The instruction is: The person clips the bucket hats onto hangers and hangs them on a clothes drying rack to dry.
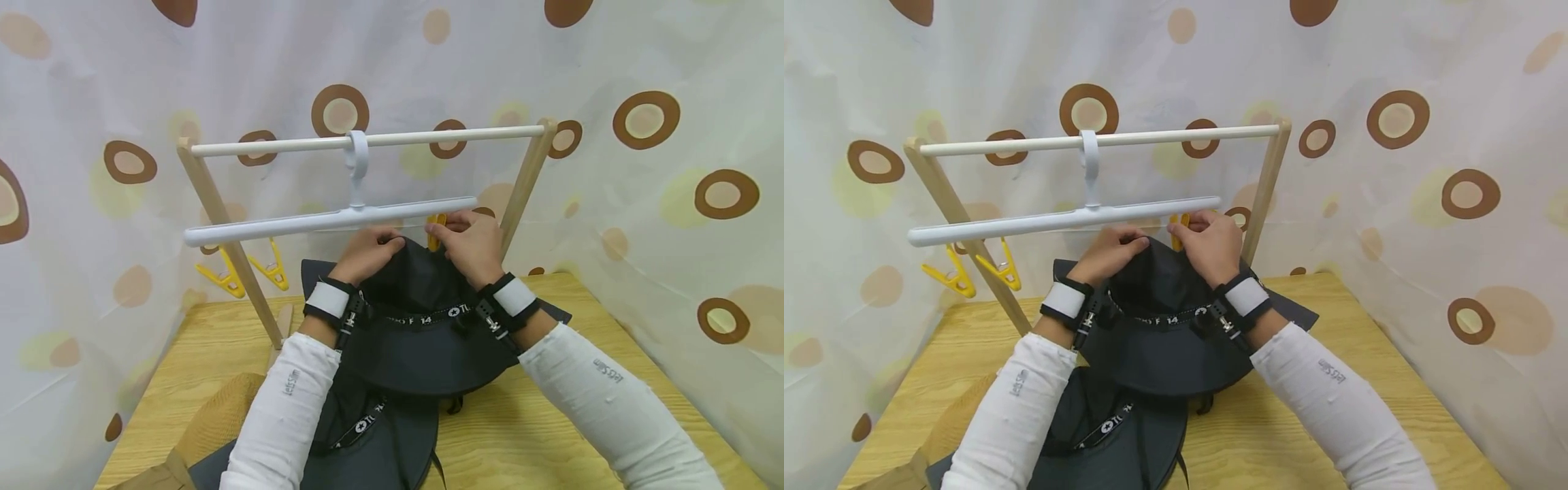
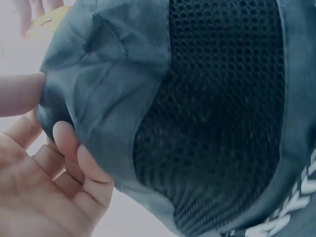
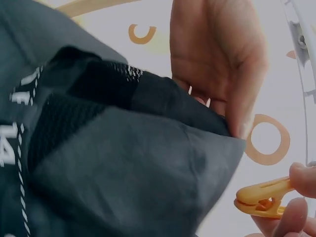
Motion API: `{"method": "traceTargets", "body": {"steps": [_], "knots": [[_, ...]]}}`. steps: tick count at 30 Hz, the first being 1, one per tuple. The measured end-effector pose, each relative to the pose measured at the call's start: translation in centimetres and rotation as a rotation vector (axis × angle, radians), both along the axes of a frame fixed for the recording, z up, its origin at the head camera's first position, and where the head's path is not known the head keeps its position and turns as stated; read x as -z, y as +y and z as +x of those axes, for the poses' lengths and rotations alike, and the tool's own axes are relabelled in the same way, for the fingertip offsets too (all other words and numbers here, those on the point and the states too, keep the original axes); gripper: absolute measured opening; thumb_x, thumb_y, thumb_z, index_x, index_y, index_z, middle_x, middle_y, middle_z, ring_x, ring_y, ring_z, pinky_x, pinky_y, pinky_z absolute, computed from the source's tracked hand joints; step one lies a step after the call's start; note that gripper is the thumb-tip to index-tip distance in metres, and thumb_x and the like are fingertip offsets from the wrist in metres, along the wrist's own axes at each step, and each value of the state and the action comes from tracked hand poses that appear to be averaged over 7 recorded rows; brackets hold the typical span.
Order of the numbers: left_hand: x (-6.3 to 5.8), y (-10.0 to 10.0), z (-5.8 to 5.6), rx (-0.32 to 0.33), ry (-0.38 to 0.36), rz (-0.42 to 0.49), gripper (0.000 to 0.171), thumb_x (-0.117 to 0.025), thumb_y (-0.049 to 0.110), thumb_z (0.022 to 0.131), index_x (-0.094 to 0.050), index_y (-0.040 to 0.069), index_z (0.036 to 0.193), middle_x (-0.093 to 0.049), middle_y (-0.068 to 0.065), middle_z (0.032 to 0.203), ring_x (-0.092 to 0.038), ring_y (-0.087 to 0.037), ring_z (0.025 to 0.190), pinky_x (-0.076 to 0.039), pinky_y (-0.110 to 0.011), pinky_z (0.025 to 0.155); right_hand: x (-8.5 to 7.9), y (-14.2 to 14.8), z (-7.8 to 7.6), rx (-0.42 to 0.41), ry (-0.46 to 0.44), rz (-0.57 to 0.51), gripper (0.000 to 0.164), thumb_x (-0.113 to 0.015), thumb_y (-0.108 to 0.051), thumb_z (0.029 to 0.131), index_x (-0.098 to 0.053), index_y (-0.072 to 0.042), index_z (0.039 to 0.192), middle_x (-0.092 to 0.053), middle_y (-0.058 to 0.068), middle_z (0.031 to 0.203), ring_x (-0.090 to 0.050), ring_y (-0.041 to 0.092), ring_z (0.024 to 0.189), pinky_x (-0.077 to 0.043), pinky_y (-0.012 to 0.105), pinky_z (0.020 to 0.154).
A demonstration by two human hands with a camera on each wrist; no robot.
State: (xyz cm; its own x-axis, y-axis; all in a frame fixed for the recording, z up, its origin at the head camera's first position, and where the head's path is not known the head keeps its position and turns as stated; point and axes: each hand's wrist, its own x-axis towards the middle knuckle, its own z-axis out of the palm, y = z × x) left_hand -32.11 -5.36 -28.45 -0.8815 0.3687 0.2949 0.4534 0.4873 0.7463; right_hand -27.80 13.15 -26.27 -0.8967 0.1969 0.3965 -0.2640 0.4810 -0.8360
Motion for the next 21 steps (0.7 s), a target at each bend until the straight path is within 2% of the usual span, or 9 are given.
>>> {"method": "traceTargets", "body": {"steps": [3, 5, 9, 13, 17, 21], "knots": [[-0.5, 0.1, -0.1, 0.026, -0.006, 0.001, 0.021, -0.058, 0.02, 0.1, -0.073, 0.008, 0.108, -0.069, -0.011, 0.107, -0.058, -0.023, 0.091, -0.042, -0.03, 0.08, 0.0, -0.1, 0.0, 0.004, 0.013, -0.016, 0.038, -0.076, -0.023, 0.087, -0.071, 0.003, 0.115, -0.074, 0.021, 0.106, -0.066, 0.009, 0.066, -0.049, 0.016, 0.052], [-0.7, 0.3, -0.2, 0.033, 0.002, -0.028, 0.022, -0.059, 0.022, 0.099, -0.074, 0.01, 0.111, -0.07, -0.009, 0.108, -0.059, -0.022, 0.092, -0.044, -0.03, 0.081, -0.1, -0.2, -0.1, 0.007, 0.026, -0.019, 0.037, -0.077, -0.022, 0.087, -0.072, 0.003, 0.113, -0.074, 0.021, 0.104, -0.063, 0.004, 0.062, -0.049, 0.016, 0.053], [-0.9, 0.9, -0.4, 0.037, 0.005, -0.031, 0.024, -0.06, 0.026, 0.099, -0.074, 0.013, 0.114, -0.071, -0.007, 0.112, -0.062, -0.022, 0.1, -0.048, -0.034, 0.088, -0.4, -0.4, -0.3, 0.028, 0.046, -0.012, 0.033, -0.076, -0.023, 0.086, -0.074, 0.0, 0.109, -0.076, 0.018, 0.102, -0.071, 0.014, 0.077, -0.048, 0.014, 0.06], [-0.6, 1.8, -0.8, 0.031, 0.006, 0.06, 0.025, -0.06, 0.025, 0.1, -0.073, 0.01, 0.116, -0.071, -0.008, 0.116, -0.064, -0.022, 0.108, -0.049, -0.037, 0.094, -0.7, -0.6, -0.6, 0.031, 0.047, -0.036, 0.033, -0.076, -0.024, 0.085, -0.074, -0.001, 0.109, -0.075, 0.018, 0.104, -0.073, 0.025, 0.097, -0.048, 0.014, 0.066], [-0.1, 2.4, -1.1, 0.06, 0.042, 0.122, 0.024, -0.061, 0.018, 0.099, -0.073, 0.004, 0.115, -0.071, -0.014, 0.116, -0.065, -0.026, 0.109, -0.051, -0.037, 0.095, -0.9, -0.5, -0.6, 0.024, 0.039, -0.075, 0.036, -0.076, -0.023, 0.086, -0.072, 0.001, 0.112, -0.075, 0.019, 0.107, -0.071, 0.027, 0.1, -0.049, 0.015, 0.068], [0.5, 2.8, -1.1, 0.126, 0.023, 0.129, 0.022, -0.062, 0.014, 0.097, -0.074, 0.002, 0.111, -0.071, -0.014, 0.114, -0.064, -0.023, 0.105, -0.051, -0.032, 0.091, -1.0, -0.3, -0.6, 0.034, 0.031, -0.106, 0.037, -0.075, -0.021, 0.087, -0.071, 0.003, 0.113, -0.074, 0.02, 0.107, -0.07, 0.024, 0.099, -0.048, 0.013, 0.066]]}}
